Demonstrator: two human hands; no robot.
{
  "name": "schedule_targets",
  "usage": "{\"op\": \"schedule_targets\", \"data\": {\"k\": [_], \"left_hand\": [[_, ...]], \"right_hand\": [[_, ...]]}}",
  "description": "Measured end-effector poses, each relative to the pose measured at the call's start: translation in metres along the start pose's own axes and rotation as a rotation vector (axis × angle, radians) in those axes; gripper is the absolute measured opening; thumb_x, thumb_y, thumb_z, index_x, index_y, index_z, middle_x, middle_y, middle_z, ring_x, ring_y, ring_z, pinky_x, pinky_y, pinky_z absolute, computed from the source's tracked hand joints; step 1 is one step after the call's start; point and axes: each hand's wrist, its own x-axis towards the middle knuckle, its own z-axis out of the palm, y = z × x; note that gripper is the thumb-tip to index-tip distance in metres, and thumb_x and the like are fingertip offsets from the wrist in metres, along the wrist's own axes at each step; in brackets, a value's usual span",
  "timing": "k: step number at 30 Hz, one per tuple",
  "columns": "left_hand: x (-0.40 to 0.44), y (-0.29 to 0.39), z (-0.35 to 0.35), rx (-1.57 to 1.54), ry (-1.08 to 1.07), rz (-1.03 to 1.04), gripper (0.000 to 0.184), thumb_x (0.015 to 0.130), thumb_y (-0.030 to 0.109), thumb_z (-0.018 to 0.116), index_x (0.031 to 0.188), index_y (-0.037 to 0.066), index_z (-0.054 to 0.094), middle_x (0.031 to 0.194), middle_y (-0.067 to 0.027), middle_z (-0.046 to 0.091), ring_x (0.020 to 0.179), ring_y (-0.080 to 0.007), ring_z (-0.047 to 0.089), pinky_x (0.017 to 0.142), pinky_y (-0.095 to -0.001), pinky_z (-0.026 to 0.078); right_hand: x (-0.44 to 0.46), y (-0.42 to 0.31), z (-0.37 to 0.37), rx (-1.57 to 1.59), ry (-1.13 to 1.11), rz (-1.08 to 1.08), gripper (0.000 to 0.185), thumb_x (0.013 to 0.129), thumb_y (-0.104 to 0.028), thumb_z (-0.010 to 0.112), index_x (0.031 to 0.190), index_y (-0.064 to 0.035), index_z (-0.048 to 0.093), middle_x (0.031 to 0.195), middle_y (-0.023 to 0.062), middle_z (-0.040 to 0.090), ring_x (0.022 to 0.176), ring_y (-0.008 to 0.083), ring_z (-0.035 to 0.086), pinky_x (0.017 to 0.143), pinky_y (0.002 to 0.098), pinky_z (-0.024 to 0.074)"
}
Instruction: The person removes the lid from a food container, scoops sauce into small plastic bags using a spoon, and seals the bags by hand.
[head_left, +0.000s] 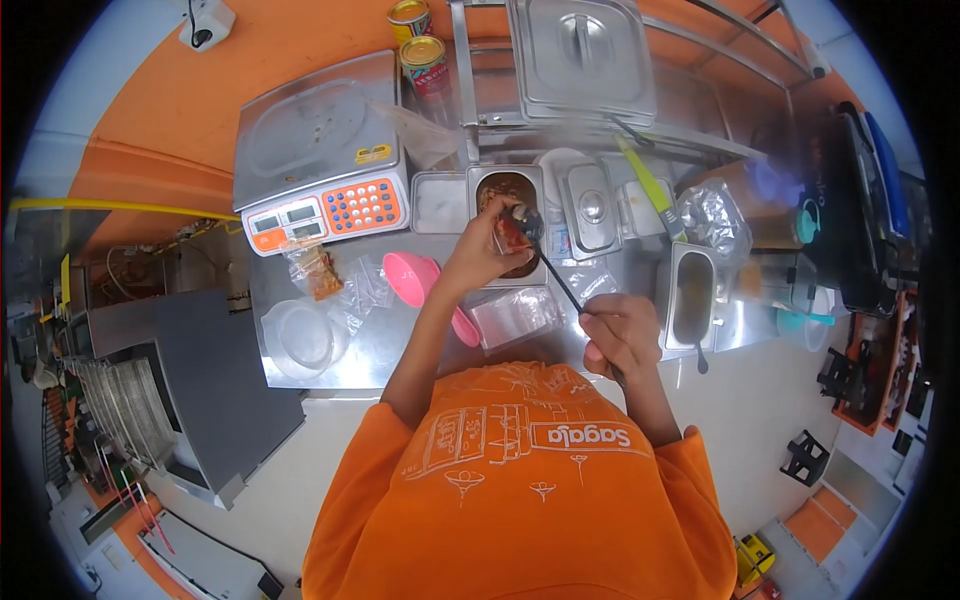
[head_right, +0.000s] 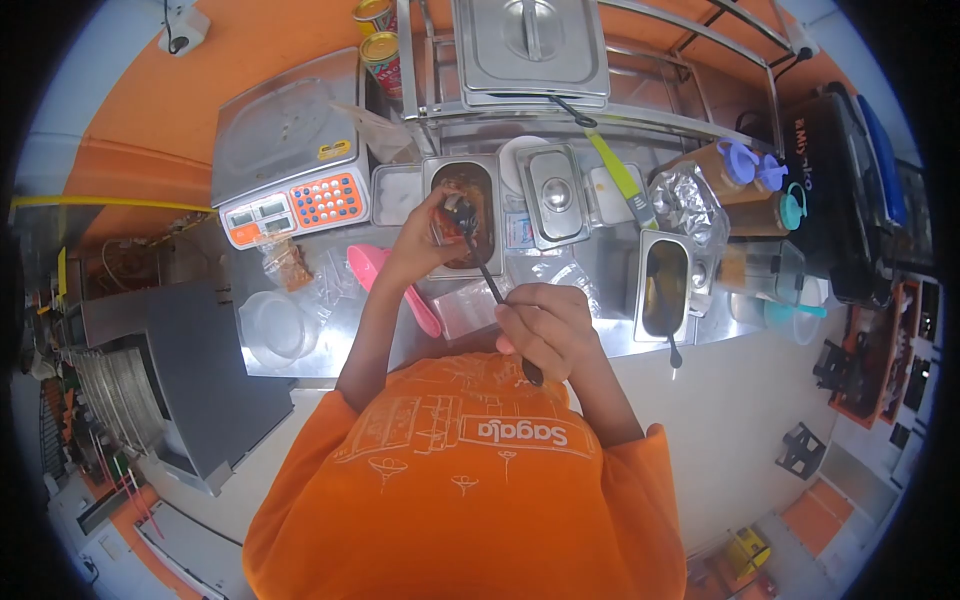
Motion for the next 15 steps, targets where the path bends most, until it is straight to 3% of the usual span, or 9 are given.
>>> {"op": "schedule_targets", "data": {"k": [3, 6, 11, 15], "left_hand": [[0.002, -0.008, 0.0, 0.01, 0.053, 0.097, 0.053, 0.065, 0.004, 0.072, 0.11, 0.002, 0.045, 0.095, -0.0091, 0.056, 0.089, -0.0172, 0.052, 0.081, -0.027, 0.041], [0.002, -0.015, -0.001, -0.096, 0.02, 0.012, 0.054, 0.065, 0.005, 0.072, 0.111, 0.0, 0.044, 0.096, -0.0091, 0.055, 0.091, -0.0159, 0.051, 0.082, -0.0253, 0.041], [0.004, -0.019, 0.0, -0.117, 0.044, 0.079, 0.057, 0.064, 0.0, 0.072, 0.113, -0.001, 0.044, 0.1, -0.0076, 0.052, 0.095, -0.0141, 0.051, 0.082, -0.0245, 0.041], [0.0, 0.0, 0.002, -0.316, 0.032, -0.016, 0.057, 0.063, -0.006, 0.07, 0.113, 0.001, 0.044, 0.104, -0.006, 0.051, 0.098, -0.0127, 0.05, 0.08, -0.0251, 0.044]], "right_hand": [[0.0, -0.001, -0.002, -0.002, -0.007, -0.014, 0.023, 0.077, -0.016, 0.064, 0.082, 0.0048, 0.057, 0.065, 0.0076, 0.054, 0.059, 0.0228, 0.059, 0.041, 0.027, 0.0451], [0.0, -0.001, -0.003, 0.008, -0.013, -0.039, 0.023, 0.078, -0.016, 0.064, 0.081, 0.0049, 0.056, 0.066, 0.0077, 0.053, 0.06, 0.0229, 0.059, 0.041, 0.0271, 0.0453], [-0.001, -0.003, -0.004, 0.009, -0.041, -0.024, 0.025, 0.078, -0.019, 0.063, 0.082, 0.0044, 0.056, 0.069, 0.0077, 0.054, 0.062, 0.0237, 0.059, 0.044, 0.0277, 0.046], [-0.017, -0.002, 0.0, 0.046, 0.128, 0.055, 0.025, 0.082, -0.021, 0.06, 0.086, 0.0039, 0.056, 0.07, 0.0087, 0.056, 0.062, 0.0241, 0.06, 0.047, 0.0278, 0.0457]]}}
